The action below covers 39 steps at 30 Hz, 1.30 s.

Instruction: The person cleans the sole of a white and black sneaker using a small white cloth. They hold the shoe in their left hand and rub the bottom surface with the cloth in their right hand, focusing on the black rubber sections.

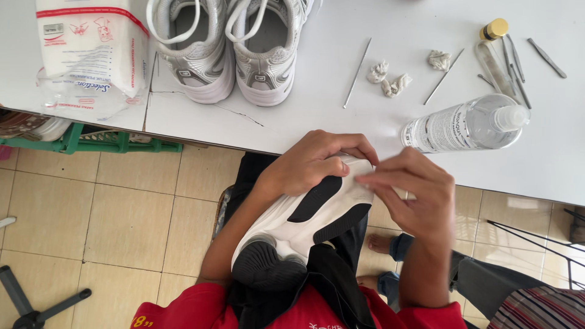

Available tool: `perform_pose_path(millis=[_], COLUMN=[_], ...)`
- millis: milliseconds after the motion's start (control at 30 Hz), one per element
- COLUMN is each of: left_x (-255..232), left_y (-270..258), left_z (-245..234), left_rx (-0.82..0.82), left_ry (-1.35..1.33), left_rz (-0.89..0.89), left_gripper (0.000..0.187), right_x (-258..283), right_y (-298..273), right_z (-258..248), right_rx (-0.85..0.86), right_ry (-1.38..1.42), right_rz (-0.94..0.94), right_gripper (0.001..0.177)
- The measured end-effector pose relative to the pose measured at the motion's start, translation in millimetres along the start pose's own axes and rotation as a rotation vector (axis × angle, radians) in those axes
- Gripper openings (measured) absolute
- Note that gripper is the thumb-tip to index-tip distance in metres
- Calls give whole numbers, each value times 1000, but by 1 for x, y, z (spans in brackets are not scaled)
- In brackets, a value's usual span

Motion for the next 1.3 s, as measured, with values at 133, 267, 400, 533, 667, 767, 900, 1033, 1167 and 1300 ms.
perform_pose_path(millis=[133, 267, 400, 533, 667, 767, 900, 1033, 1167, 1300], left_x=[7, 3, 6, 4, 6, 4, -2, 1, -6, -11], left_y=[1, 0, 1, 0, 1, 3, 2, -3, -1, -5], left_z=[-1, 0, 0, -1, 0, 0, -1, -4, -3, -4], left_rx=[-10, -5, -21, -30, -1, -16, -30, -25, -41, -57], left_ry=[1, -16, 0, -21, -51, -43, -26, -2, 11, 30], left_rz=[1, -10, -5, 2, 8, 15, 23, 31, 58, 69], left_gripper=[53, 53, 54, 52, 54, 53, 51, 52, 55, 58], right_x=[-14, -2, -16, -18, -8, -12, -10, 1, 2, 4], right_y=[-10, -7, -8, -9, -9, -8, -11, -7, -4, -5], right_z=[4, 2, 5, 10, 3, 6, 13, 15, 15, 16], right_rx=[-154, -25, -113, -170, -86, -123, -187, -93, -133, -133], right_ry=[43, 69, 0, 26, 54, 36, 29, 87, -20, -47], right_rz=[89, 74, 138, 197, 107, 137, 141, 101, 72, 62], right_gripper=[3, 4, 5, 5, 7, 5, 7, 2, 6, 7])
Point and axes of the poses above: each hand's wrist, its own y-axis towards the middle knuckle, its own z-axis out of the palm, x = y × z, the point moved 9 cm from there along y, towards the middle knuckle, and after that the axes turned 9 degrees about -x, right-handed, at the moved point
